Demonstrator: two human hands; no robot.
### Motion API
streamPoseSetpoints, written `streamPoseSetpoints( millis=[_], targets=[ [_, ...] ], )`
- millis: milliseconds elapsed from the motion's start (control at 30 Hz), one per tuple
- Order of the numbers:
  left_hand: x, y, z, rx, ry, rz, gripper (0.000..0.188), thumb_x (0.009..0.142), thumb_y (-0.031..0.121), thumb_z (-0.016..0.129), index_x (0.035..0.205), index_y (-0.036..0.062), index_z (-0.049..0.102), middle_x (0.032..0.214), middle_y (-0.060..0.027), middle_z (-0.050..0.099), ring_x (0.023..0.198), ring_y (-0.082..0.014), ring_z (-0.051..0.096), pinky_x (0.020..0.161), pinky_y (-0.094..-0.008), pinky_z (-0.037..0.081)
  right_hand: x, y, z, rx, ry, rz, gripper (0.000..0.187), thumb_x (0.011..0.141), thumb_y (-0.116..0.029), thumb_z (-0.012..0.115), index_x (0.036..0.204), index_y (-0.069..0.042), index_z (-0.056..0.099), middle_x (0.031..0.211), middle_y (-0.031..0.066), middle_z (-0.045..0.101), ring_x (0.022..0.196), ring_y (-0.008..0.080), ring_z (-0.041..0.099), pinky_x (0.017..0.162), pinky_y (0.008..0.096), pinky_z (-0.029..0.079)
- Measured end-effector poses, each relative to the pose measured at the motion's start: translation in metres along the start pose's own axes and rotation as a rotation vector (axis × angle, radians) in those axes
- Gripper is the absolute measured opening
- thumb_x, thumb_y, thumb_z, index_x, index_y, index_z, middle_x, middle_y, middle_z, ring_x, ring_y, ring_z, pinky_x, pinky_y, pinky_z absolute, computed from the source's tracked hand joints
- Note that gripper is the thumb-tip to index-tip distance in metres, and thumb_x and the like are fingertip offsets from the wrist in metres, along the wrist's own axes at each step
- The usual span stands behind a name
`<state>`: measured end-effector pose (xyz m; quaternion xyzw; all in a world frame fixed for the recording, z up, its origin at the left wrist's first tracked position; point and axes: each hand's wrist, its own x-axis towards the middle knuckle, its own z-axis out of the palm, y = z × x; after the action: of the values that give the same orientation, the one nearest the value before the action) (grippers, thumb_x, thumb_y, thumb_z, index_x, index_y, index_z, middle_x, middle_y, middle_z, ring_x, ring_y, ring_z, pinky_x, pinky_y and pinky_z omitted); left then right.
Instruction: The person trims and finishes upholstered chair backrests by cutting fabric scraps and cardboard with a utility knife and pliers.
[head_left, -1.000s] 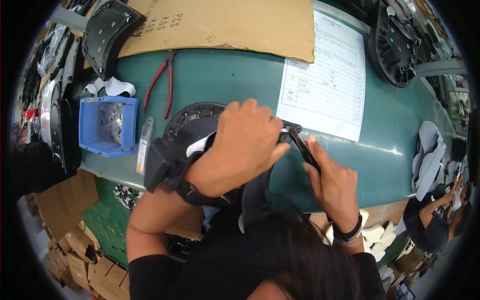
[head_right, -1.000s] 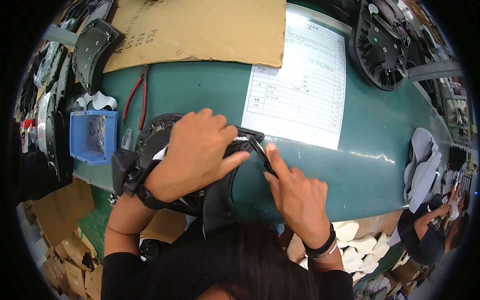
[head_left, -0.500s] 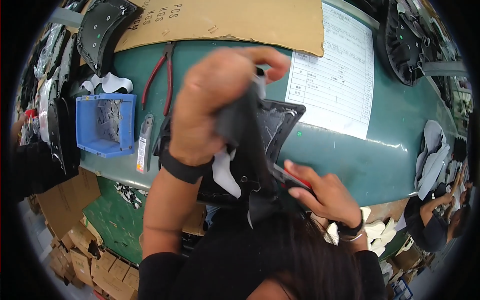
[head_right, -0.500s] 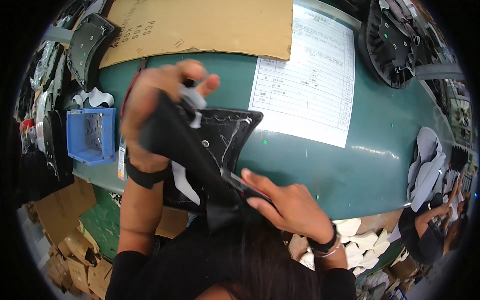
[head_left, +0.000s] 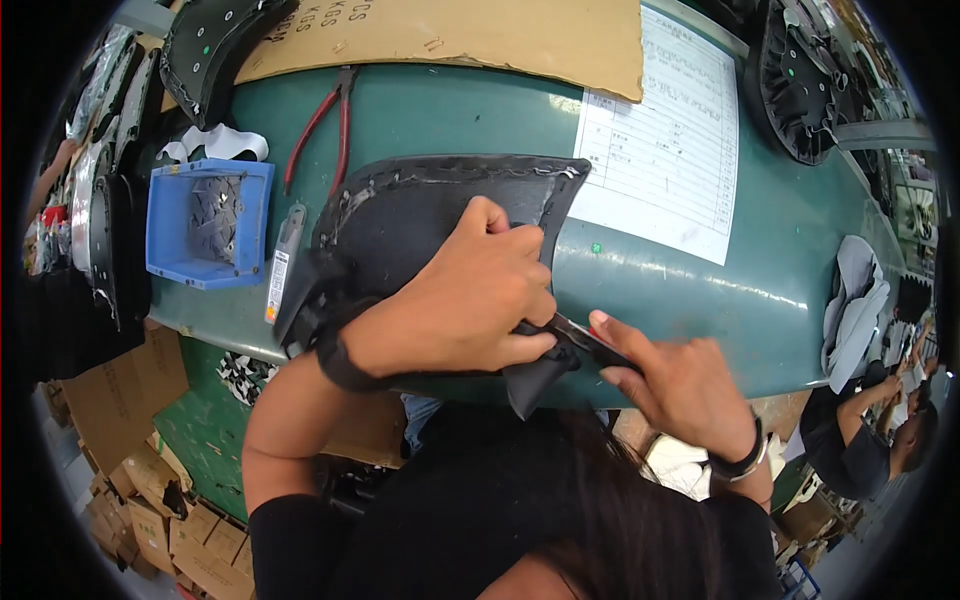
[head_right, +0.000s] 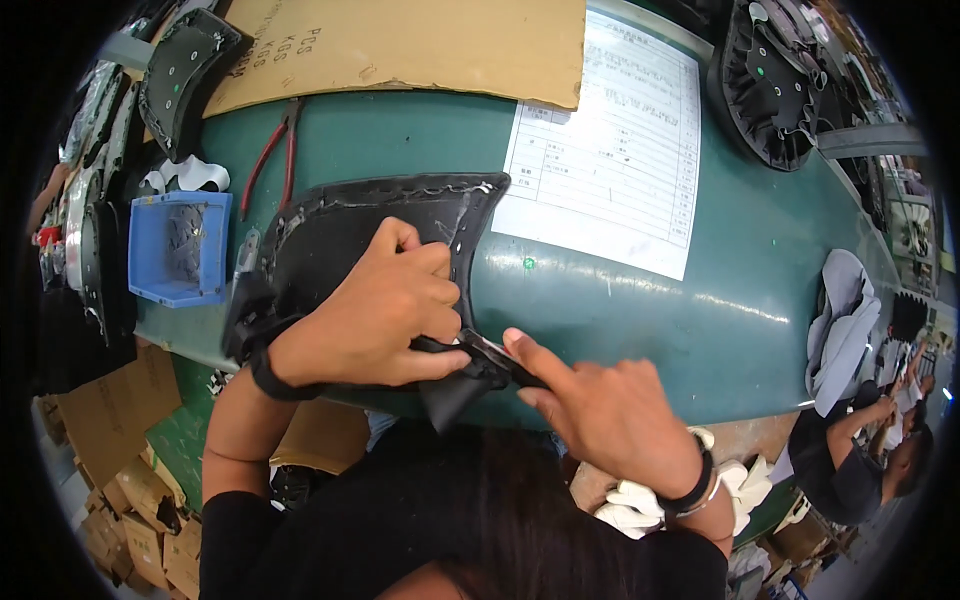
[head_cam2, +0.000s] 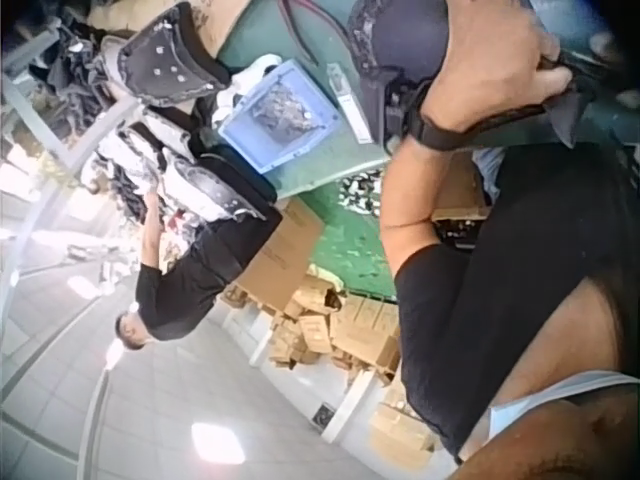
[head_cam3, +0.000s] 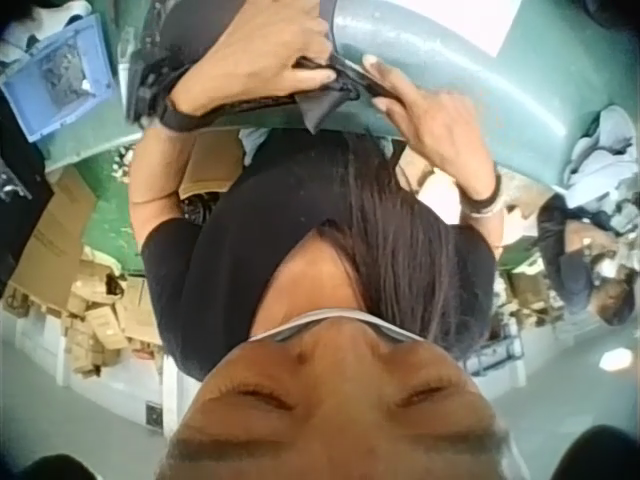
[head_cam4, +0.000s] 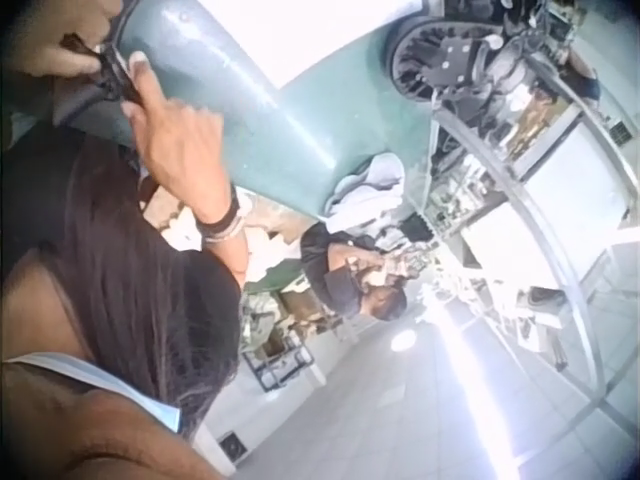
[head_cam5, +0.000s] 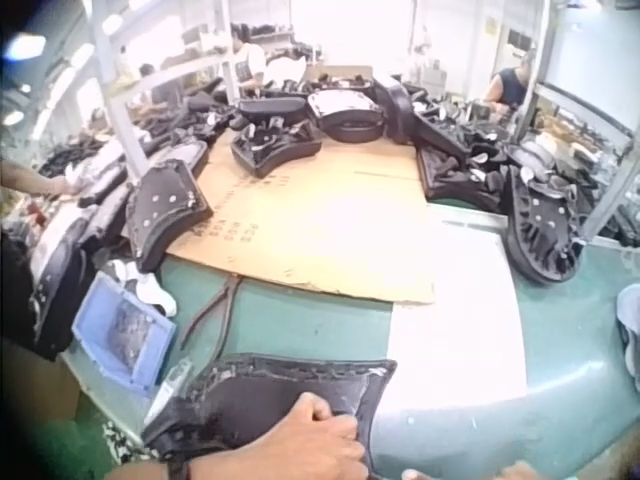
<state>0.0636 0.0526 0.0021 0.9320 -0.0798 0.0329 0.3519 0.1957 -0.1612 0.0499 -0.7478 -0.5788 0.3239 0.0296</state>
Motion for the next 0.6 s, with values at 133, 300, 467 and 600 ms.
streamPoseSetpoints(
  millis=[133, 300, 467, 600],
  targets=[
    [0.001, -0.008, 0.0, -0.396, 0.15, 0.008, 0.029, 0.07, 0.016, 0.072, 0.054, 0.0088, 0.049, 0.059, -0.0005, 0.042, 0.07, -0.0187, 0.046, 0.079, -0.0345, 0.031, -0.018, -0.012, 0.038, 0.221, 0.115, 0.054, 0.057, 0.087, -0.024, 0.066, 0.138, -0.012, 0.045, 0.062, 0.0106, 0.059, 0.055, 0.0332, 0.058, 0.053, 0.0434, 0.043],
    [-0.005, -0.028, -0.017, -0.802, 0.53, -0.204, 0.027, 0.073, 0.009, 0.071, 0.056, 0.0021, 0.051, 0.076, -0.006, 0.057, 0.075, -0.021, 0.054, 0.074, -0.034, 0.039, -0.04, -0.023, 0.052, 0.184, 0.218, 0.099, 0.055, 0.084, -0.024, 0.069, 0.135, -0.015, 0.05, 0.067, 0.0115, 0.059, 0.07, 0.0342, 0.06, 0.068, 0.0436, 0.045],
    [-0.024, -0.033, -0.049, 0.208, 0.422, -0.101, 0.033, 0.086, 0.025, 0.066, 0.068, -0.0001, 0.053, 0.122, -0.0145, 0.056, 0.105, -0.0393, 0.058, 0.094, -0.0451, 0.04, -0.02, -0.01, 0.024, -0.054, 0.313, 0.11, 0.055, 0.084, -0.028, 0.069, 0.136, -0.025, 0.051, 0.061, 0.009, 0.053, 0.051, 0.0305, 0.055, 0.049, 0.0413, 0.041],
    [-0.033, 0.006, -0.06, 0.338, -0.165, -0.684, 0.026, 0.084, 0.026, 0.066, 0.072, 0.0048, 0.059, 0.098, -0.0088, 0.058, 0.088, -0.0327, 0.06, 0.076, -0.0382, 0.047, 0.015, 0.011, -0.019, -0.253, 0.245, 0.089, 0.053, 0.086, -0.029, 0.065, 0.136, -0.028, 0.049, 0.056, 0.0078, 0.051, 0.044, 0.0293, 0.051, 0.044, 0.0383, 0.038]
  ],
)
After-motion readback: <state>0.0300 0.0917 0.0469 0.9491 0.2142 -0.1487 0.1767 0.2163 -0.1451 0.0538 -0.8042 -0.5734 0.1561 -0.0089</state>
